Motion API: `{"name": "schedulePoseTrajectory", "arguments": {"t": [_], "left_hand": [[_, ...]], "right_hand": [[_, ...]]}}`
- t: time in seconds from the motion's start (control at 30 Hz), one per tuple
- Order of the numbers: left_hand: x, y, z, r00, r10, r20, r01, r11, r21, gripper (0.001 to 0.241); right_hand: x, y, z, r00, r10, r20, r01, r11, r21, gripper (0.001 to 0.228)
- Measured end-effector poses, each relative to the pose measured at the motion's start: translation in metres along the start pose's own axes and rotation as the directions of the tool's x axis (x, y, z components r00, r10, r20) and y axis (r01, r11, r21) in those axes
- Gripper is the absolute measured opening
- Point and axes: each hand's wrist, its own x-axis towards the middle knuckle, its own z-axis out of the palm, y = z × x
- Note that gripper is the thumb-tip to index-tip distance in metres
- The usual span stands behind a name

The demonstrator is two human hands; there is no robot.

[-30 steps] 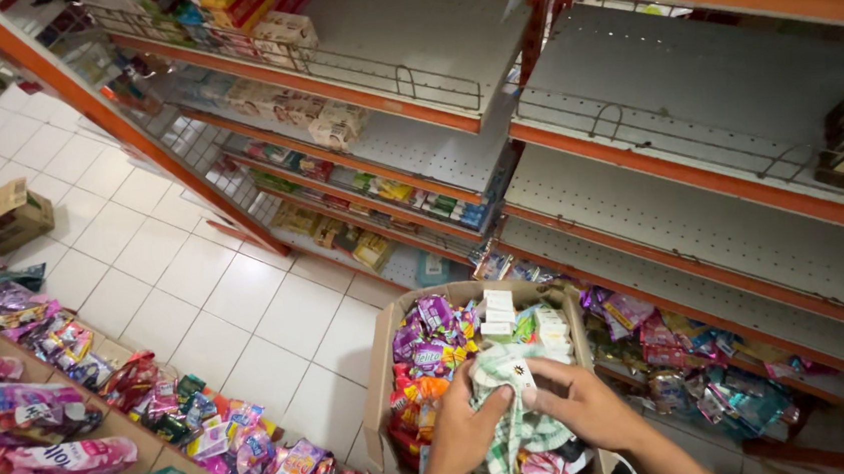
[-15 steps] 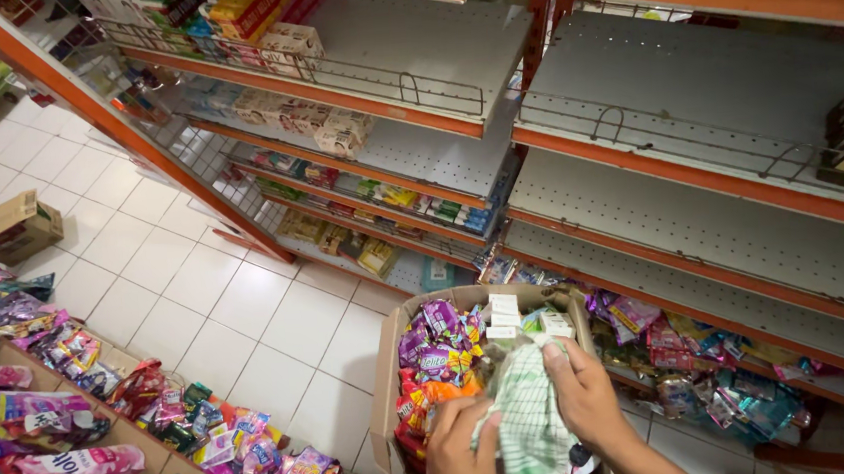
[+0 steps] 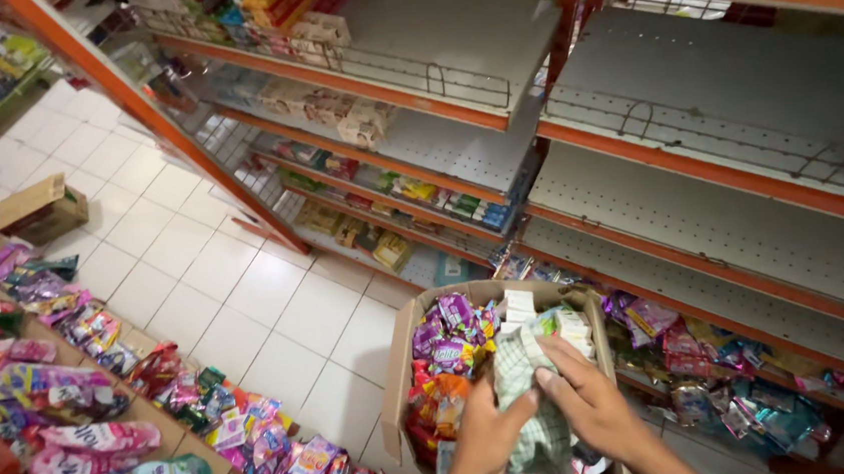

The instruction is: The person picks up toiletries and snack packets from a cardboard box, scans their barcodes with a handheld scanner, and places them onto shelves in a store aisle.

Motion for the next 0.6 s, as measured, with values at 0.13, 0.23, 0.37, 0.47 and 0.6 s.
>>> {"name": "schedulePoseTrajectory", "arguments": {"t": [0.13, 0.23, 0.37, 0.47, 0.6], "left_hand": [[-0.008, -0.02, -0.015, 0.994, 0.097, 0.051, -0.053, 0.833, -0.55, 0.052], [-0.006, -0.027, -0.032, 0.965, 0.255, 0.061, -0.157, 0.751, -0.641, 0.057], [0.002, -0.024, -0.078, 0.943, 0.248, -0.223, -0.327, 0.819, -0.472, 0.049], [-0.003, -0.036, -0.1, 0.935, 0.236, -0.266, -0.323, 0.876, -0.357, 0.044], [-0.002, -0.071, -0.074, 0.862, 0.24, -0.447, -0.109, 0.948, 0.298, 0.062]], "right_hand": [[0.001, 0.033, 0.008, 0.998, 0.056, 0.027, -0.059, 0.993, 0.101, 0.05], [-0.003, 0.058, 0.022, 0.725, 0.33, 0.605, -0.275, 0.943, -0.185, 0.05], [-0.03, 0.071, 0.016, 0.561, 0.352, 0.749, -0.349, 0.921, -0.172, 0.049], [-0.035, 0.066, -0.005, 0.807, 0.516, 0.287, -0.578, 0.791, 0.201, 0.049], [-0.021, 0.031, 0.014, 0.793, 0.61, 0.018, -0.507, 0.642, 0.576, 0.054]]}}
